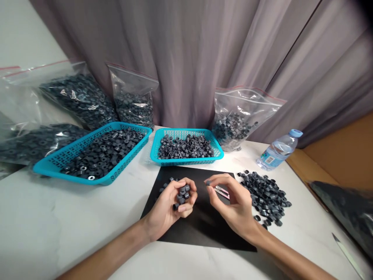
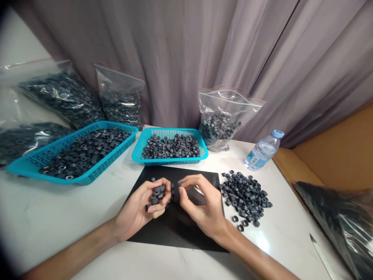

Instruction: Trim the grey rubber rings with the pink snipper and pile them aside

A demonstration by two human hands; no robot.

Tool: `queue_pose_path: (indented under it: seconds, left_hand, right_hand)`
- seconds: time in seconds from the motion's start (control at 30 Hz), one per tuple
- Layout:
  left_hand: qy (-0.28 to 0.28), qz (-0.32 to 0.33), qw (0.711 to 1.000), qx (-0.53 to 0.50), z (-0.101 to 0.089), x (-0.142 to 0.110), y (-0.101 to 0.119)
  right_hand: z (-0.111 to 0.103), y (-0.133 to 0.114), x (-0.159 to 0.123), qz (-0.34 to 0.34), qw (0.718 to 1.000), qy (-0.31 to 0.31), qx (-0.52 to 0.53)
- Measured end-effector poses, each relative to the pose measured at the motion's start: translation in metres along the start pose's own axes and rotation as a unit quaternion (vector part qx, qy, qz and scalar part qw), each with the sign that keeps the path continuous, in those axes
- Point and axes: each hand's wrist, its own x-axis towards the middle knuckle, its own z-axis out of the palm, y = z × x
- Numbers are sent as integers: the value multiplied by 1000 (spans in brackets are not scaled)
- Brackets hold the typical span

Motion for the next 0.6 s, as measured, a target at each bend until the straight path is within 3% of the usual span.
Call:
queue_pose_path:
  seconds: [0.13,0.33,0.6]
  left_hand:
    - [-5,2,1000,20,1,-2,-3]
    - [-15,3,999,48,4,-3,-7]
    - [-73,18,997,34,-2,-4,-8]
  right_hand:
    - [-6,-14,7,-21,999,-34,1]
    - [-17,-19,18,-8,983,-182,19]
    - [-27,-22,29,-81,966,-240,-53]
